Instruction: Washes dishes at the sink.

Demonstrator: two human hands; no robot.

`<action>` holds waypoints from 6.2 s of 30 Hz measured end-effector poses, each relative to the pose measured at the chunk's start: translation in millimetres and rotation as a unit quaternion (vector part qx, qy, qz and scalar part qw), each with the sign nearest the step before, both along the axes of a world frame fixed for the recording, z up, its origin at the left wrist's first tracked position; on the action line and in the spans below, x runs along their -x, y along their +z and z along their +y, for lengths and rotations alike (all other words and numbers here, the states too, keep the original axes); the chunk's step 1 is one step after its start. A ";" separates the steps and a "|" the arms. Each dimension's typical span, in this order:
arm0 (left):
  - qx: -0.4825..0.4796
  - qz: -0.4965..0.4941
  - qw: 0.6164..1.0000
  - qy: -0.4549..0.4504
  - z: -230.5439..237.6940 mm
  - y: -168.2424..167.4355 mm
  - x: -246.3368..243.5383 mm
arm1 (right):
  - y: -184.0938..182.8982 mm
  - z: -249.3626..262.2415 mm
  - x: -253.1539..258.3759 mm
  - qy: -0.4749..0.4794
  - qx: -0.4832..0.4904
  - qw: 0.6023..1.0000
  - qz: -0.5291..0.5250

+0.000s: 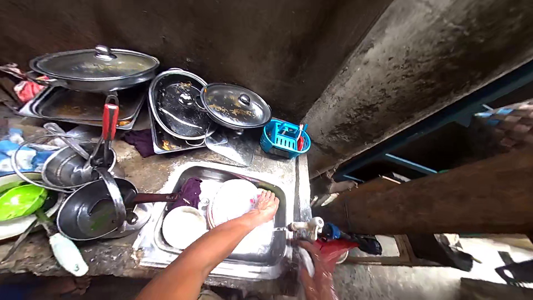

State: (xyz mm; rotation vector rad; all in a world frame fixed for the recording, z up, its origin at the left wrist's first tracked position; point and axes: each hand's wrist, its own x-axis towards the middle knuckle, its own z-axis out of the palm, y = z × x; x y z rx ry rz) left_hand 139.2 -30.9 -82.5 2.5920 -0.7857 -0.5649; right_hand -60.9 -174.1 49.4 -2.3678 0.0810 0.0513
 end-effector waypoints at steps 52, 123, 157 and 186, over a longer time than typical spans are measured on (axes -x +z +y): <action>0.516 0.320 0.551 0.572 34.0 46.8 99.7 | -100.4 116.2 -86.9 -0.031 -0.169 0.983 0.071; 0.248 0.221 0.834 0.440 55.9 -14.9 113.8 | -95.0 -62.4 -43.1 -0.056 0.179 0.976 0.109; -0.058 0.045 0.936 0.343 78.7 -20.3 55.7 | -138.4 45.4 -89.1 -0.121 -0.232 0.938 0.227; 0.476 0.154 0.600 0.624 59.1 4.8 105.2 | -134.5 82.8 -84.1 0.314 0.036 0.947 0.060</action>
